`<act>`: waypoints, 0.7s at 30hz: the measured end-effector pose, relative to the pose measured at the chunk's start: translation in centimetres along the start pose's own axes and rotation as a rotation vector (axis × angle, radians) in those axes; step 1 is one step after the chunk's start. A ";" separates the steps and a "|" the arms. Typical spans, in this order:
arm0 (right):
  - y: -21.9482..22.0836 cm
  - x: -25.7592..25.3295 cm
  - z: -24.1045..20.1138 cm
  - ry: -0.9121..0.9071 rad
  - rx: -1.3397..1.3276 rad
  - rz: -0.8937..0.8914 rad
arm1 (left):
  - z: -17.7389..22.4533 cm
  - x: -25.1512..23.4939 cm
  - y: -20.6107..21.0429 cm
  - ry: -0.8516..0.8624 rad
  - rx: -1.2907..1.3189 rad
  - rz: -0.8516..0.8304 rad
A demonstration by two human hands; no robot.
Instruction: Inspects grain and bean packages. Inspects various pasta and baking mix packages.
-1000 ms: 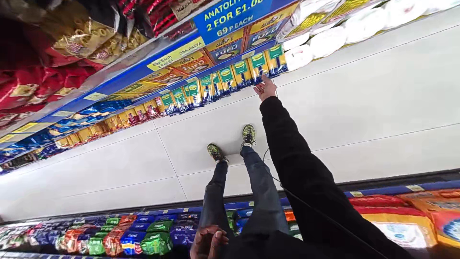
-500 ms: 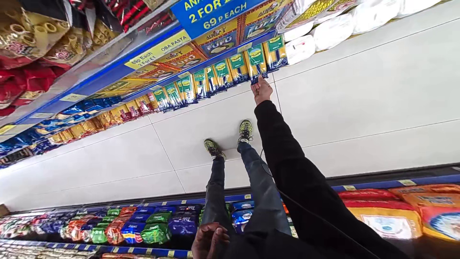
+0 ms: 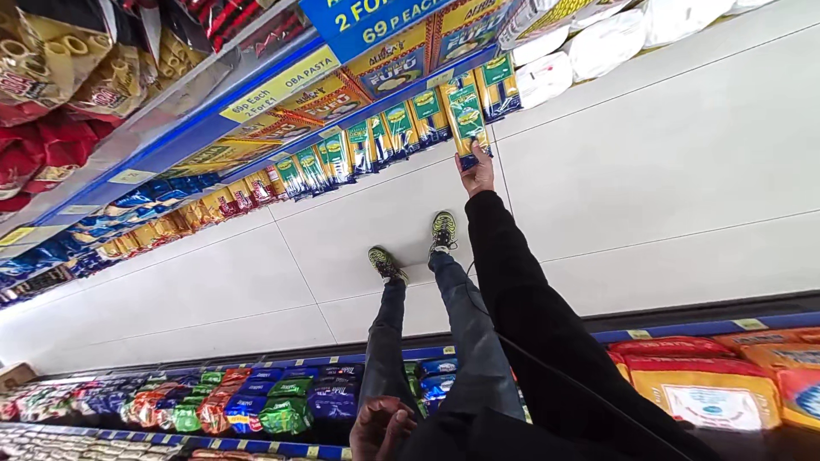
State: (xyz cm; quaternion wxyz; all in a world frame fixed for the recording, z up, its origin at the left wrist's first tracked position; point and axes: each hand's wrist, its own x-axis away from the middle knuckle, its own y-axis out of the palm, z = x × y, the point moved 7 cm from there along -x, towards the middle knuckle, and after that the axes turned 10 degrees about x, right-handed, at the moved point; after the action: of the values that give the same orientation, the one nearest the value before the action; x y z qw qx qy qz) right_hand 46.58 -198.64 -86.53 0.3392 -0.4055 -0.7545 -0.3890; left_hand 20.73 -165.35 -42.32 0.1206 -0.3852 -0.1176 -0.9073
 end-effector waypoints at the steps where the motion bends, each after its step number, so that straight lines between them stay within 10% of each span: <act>1: -0.2 0.0 0.2 -0.009 0.002 -0.022 | -0.3 0.0 0.1 0.007 -0.017 -0.038; 21: -25.2 16.4 5.4 -0.042 0.186 0.175 | -1.9 0.7 -7.0 -0.034 -0.200 -0.302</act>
State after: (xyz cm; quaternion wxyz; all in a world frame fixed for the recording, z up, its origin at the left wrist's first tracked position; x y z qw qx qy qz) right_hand 16.17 -197.58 -83.34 0.3920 -0.4448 -0.7559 -0.2777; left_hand 16.85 -159.46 -43.99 -0.0578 -0.3884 -0.0850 -0.9158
